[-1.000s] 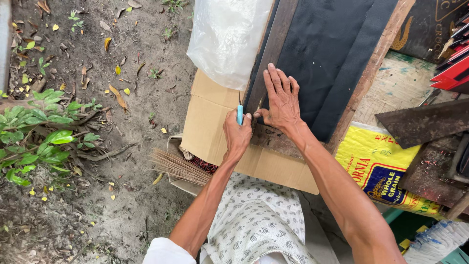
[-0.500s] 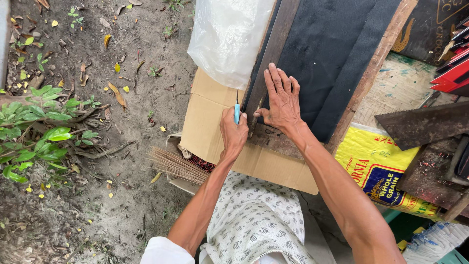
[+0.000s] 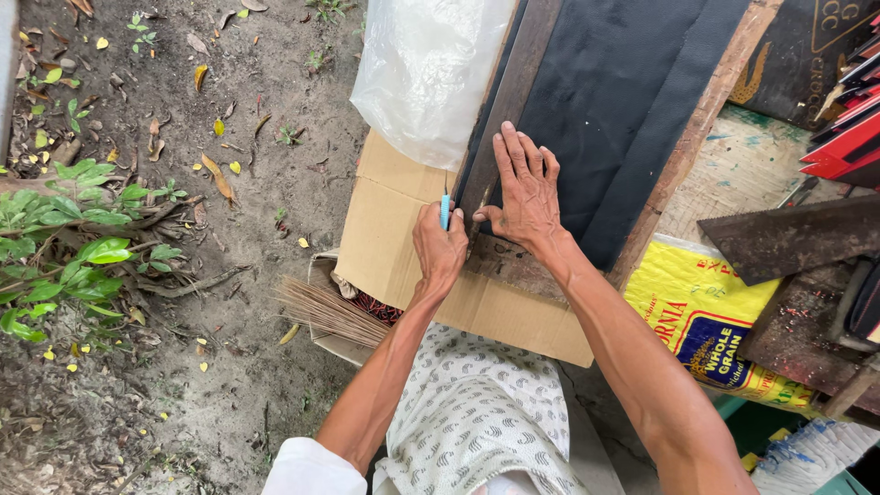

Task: The person lays a black sheet on a wooden board and uses a utility knife guided along a wooden batten to cut a long strip from its edge. They periodically hone the knife on a stone in a small box, then continue cutting, also slicing a white strip beside the board.

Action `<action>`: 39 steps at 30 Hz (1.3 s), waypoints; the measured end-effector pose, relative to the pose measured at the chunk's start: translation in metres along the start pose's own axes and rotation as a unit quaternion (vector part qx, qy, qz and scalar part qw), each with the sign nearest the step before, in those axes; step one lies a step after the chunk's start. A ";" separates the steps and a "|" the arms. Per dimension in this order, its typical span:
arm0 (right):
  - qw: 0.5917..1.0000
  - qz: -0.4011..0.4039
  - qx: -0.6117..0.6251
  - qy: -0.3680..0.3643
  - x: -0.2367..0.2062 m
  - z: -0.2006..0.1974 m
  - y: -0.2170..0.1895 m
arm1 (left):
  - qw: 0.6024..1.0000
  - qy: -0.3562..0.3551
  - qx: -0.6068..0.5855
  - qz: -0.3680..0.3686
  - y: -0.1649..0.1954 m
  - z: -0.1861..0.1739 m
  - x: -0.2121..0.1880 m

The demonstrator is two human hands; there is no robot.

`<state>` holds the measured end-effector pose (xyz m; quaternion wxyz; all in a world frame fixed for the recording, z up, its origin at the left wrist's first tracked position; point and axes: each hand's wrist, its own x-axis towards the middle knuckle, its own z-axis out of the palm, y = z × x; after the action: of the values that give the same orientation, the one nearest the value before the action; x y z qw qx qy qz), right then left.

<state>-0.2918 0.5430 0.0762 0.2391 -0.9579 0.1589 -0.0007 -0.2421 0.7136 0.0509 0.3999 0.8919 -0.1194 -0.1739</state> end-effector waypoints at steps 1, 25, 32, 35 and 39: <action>1.000 -0.003 -0.004 0.002 -0.001 -0.004 -0.001 | 1.000 0.000 0.001 0.005 -0.002 0.000 -0.002; 0.988 0.063 0.030 0.135 0.312 -0.132 0.241 | 0.974 -0.009 -0.041 0.223 0.308 0.172 0.463; 0.985 0.081 0.041 0.145 0.322 -0.132 0.242 | 0.929 0.017 0.013 0.370 0.325 0.205 0.521; 0.985 0.083 0.053 0.145 0.325 -0.133 0.243 | 0.926 -0.039 0.035 0.374 0.321 0.205 0.531; 0.984 0.085 0.065 0.140 0.327 -0.135 0.243 | 0.922 -0.072 0.046 0.378 0.320 0.205 0.539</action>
<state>-0.0657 0.1781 0.0599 0.2750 -0.9139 0.2712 -0.1248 0.1421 0.1778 0.0496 0.3845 0.7831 -0.4841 -0.0679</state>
